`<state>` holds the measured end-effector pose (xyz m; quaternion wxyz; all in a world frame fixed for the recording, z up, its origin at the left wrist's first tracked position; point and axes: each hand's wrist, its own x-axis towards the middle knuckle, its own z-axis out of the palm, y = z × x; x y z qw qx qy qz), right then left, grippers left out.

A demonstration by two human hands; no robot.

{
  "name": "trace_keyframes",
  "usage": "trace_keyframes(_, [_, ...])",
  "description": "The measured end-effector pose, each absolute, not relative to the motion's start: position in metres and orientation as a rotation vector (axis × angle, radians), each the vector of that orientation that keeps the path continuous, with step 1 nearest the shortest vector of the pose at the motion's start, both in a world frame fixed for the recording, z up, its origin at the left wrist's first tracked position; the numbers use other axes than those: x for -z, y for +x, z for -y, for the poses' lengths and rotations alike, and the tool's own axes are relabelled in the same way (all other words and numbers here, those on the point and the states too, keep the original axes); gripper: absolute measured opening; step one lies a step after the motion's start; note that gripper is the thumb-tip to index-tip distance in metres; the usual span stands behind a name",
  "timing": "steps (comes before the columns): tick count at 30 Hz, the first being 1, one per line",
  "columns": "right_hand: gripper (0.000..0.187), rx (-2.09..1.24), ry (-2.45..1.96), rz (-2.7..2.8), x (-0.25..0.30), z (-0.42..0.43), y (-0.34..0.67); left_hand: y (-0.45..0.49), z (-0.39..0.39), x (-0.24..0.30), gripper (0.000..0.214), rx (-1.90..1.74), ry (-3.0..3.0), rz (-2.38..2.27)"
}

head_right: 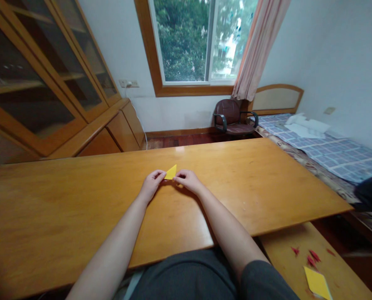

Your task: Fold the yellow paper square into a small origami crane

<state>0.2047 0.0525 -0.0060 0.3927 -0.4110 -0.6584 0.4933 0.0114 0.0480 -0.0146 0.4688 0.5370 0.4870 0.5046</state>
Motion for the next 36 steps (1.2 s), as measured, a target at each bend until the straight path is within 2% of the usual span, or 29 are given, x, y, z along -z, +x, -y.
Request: trace_keyframes(36, [0.024, -1.223, -1.048, 1.704, 0.0083, -0.0538, 0.2053, 0.0132, -0.0459, 0.0095, 0.041, -1.234, 1.315, -1.218])
